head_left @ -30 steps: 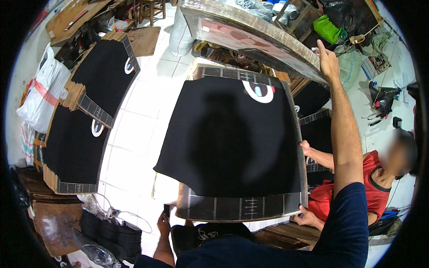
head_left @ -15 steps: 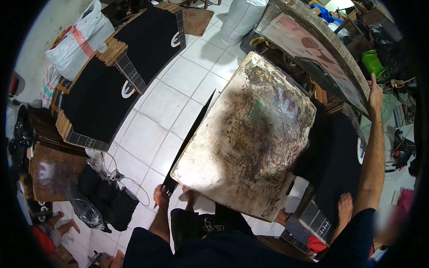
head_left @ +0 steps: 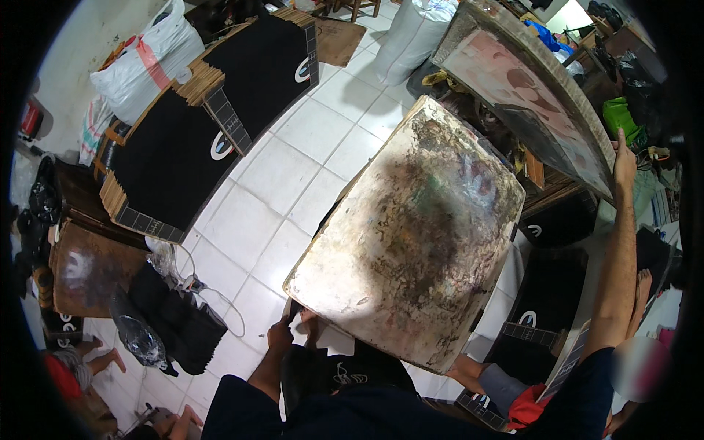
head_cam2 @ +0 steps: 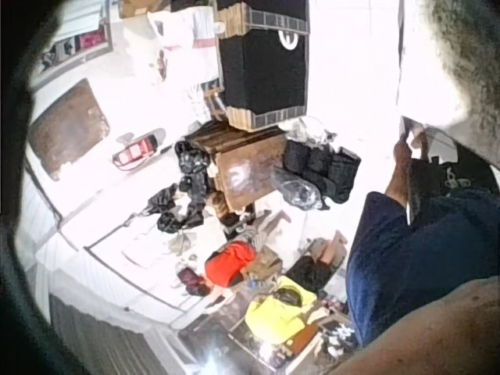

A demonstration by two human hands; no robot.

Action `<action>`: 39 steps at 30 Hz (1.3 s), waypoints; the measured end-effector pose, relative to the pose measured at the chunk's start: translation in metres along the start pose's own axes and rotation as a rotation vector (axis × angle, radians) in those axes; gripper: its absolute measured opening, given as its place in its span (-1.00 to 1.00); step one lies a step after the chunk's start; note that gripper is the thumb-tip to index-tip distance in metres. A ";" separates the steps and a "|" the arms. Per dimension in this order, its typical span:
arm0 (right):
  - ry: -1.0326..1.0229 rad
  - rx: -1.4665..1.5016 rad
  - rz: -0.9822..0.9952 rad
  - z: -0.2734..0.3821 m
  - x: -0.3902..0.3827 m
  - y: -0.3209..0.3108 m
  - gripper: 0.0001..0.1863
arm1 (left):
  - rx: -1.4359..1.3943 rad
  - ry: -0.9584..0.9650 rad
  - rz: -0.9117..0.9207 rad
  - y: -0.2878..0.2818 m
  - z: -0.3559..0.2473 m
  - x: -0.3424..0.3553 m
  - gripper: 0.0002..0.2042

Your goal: The person uses a squeegee to pull ink across a screen printing frame placed over a black skateboard deck. They repeatedly lift the frame, inspect the deck, and reapply the print. Finished decks are stacked nearby.

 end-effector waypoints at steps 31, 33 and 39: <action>0.019 0.173 0.122 -0.034 0.052 0.008 -0.14 | 0.117 -0.088 -0.357 -0.022 0.030 0.000 -0.70; 0.018 0.177 0.076 -0.033 0.050 0.005 -0.16 | 0.067 -0.096 -0.471 -0.018 0.041 -0.001 -0.72; -0.030 0.161 0.014 -0.022 0.047 0.001 -0.19 | 0.167 -0.128 -0.585 -0.099 0.043 0.043 -0.71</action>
Point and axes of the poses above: each hand's wrist, its own x-axis towards the middle knuckle, its own y-axis out of the palm, z = x × y, the point moved 9 cm from there along x, towards the middle knuckle, and after that the axes turned 14 degrees about y, right-handed, at the moved point
